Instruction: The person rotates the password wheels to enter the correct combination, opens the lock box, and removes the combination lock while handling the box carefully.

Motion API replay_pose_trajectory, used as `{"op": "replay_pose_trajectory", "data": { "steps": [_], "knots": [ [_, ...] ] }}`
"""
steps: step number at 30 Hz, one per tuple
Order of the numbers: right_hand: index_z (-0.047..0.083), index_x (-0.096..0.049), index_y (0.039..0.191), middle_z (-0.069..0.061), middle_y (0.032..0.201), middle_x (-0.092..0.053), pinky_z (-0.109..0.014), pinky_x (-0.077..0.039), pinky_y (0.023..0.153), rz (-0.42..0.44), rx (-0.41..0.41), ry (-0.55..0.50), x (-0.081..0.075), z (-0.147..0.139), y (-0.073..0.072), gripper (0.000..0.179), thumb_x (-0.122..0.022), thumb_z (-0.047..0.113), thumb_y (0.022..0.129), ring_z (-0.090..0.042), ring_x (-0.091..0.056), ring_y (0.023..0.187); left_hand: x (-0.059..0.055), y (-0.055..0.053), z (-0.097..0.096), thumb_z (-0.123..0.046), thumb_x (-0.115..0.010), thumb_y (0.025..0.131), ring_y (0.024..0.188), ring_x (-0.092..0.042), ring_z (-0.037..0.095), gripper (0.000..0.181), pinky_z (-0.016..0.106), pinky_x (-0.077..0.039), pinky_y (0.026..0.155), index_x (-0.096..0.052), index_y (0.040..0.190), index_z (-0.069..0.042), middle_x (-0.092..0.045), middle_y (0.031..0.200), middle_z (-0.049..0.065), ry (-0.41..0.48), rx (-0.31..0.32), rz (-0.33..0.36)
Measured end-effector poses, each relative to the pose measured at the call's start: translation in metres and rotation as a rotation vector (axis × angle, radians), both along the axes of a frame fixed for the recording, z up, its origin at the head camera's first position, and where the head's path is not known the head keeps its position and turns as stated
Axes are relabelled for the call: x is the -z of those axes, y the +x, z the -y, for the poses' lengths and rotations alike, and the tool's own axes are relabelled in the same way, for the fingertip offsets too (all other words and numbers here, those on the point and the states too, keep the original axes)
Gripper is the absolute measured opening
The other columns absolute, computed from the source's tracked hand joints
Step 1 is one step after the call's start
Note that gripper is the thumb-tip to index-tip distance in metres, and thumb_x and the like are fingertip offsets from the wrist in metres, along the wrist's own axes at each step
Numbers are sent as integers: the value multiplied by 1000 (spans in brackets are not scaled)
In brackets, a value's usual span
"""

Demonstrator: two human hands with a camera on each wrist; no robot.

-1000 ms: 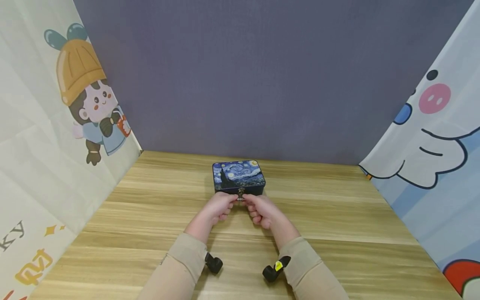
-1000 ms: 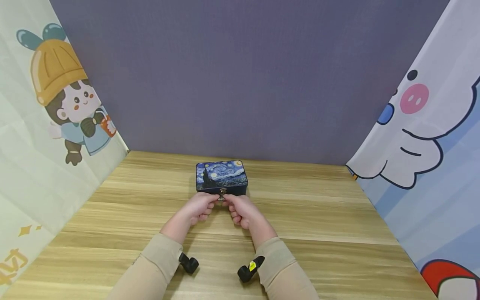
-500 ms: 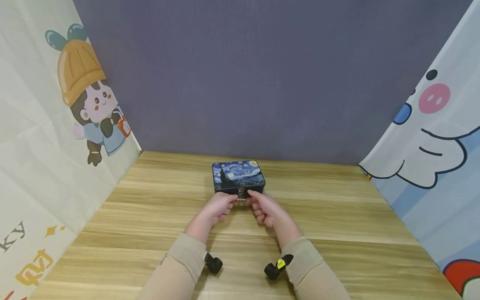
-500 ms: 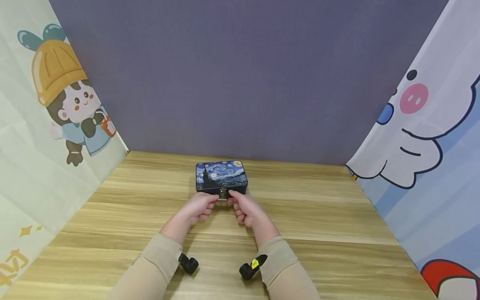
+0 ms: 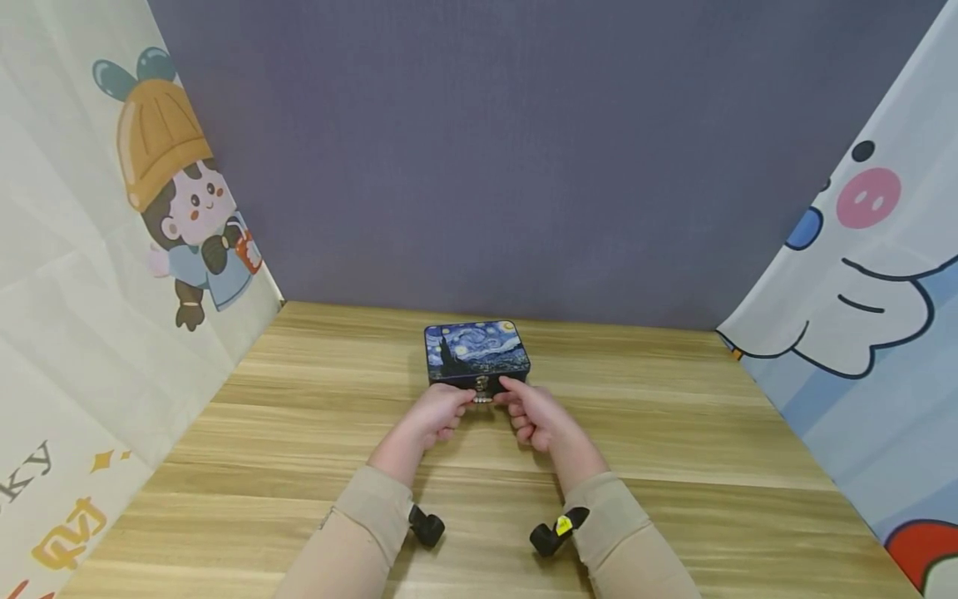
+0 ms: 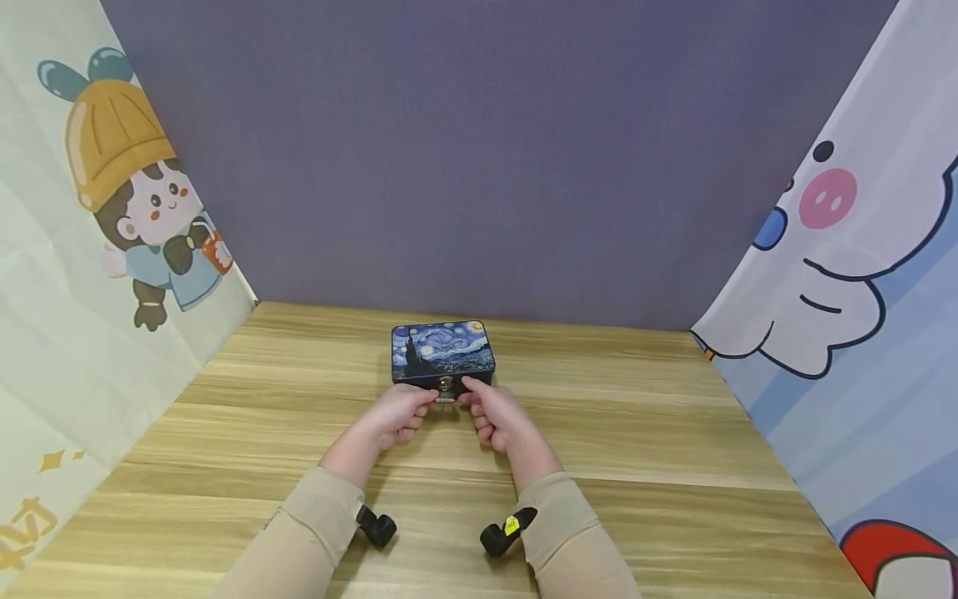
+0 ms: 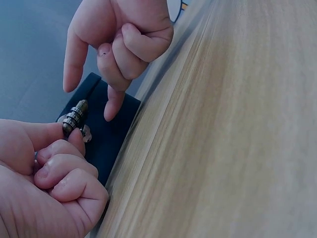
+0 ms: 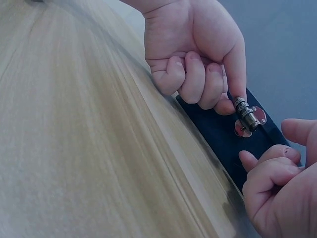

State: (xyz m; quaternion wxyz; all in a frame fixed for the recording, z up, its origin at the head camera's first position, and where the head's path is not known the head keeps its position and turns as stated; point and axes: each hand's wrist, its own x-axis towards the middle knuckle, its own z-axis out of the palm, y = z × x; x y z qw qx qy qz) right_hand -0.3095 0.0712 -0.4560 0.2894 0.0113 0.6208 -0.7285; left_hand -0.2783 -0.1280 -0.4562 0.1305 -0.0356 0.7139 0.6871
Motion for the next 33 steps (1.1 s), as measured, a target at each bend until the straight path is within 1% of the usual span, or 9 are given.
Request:
{"op": "replay_pose_trajectory", "data": {
  "steps": [4, 8, 13, 19, 22, 25, 29, 33],
  "knots": [
    [-1, -57, 117, 10, 60, -28, -17, -18, 40, -13, -3, 11, -1, 1, 2, 49, -60, 45, 100, -2, -20, 45, -1, 1, 0, -22, -56, 104, 42, -22, 6, 29, 22, -21, 39, -58, 97, 7, -32, 57, -7, -12, 4, -2],
    [2, -57, 107, 9, 61, -29, -17, -18, 40, -27, -19, 26, -2, 3, 4, 42, -62, 43, 99, -2, -21, 45, -1, 1, 0, -22, -57, 103, 43, -23, 7, 28, 22, -22, 39, -58, 94, 4, -33, 57, -6, -25, 4, 1],
    [0, -56, 99, 8, 59, -29, -18, -19, 40, -52, -36, 56, -2, 7, 8, 39, -63, 39, 98, -3, -22, 45, 1, 1, 1, -23, -57, 103, 42, -24, 7, 28, 22, -22, 39, -56, 87, 0, -32, 57, -6, -28, 8, -8],
    [-3, -60, 100, 7, 58, -30, -19, -20, 39, -90, -43, 83, 2, 10, 8, 37, -64, 34, 98, -4, -23, 45, 2, 0, 1, -23, -56, 104, 42, -23, 7, 28, 22, -21, 38, -57, 86, -2, -30, 56, -6, -28, 13, -6],
    [-3, -62, 100, 7, 58, -31, -20, -21, 39, -94, -44, 97, 4, 12, 8, 36, -65, 34, 98, -5, -23, 45, 2, 0, 1, -23, -56, 104, 42, -22, 8, 28, 22, -21, 38, -56, 86, -1, -30, 56, -6, -27, 17, -1],
    [-2, -63, 98, 7, 58, -33, -20, -21, 39, -99, -40, 107, 5, 14, 8, 34, -67, 32, 97, -5, -24, 45, 2, 0, 2, -23, -55, 104, 42, -22, 7, 29, 22, -21, 39, -57, 88, 0, -30, 56, -6, -26, 20, -3],
    [-1, -61, 96, 7, 58, -34, -20, -22, 39, -96, -38, 105, 5, 15, 9, 32, -67, 30, 97, -5, -25, 45, 2, 0, 2, -23, -55, 105, 42, -22, 7, 29, 22, -21, 39, -63, 98, 5, -30, 56, -6, -24, 20, -5],
    [0, -61, 96, 7, 59, -34, -19, -23, 39, -87, -37, 98, 5, 16, 10, 30, -66, 30, 97, -5, -25, 44, 1, 0, 1, -22, -55, 104, 43, -23, 7, 29, 22, -21, 39, -64, 105, 6, -31, 57, -6, -15, 18, 0]
  ]
}}
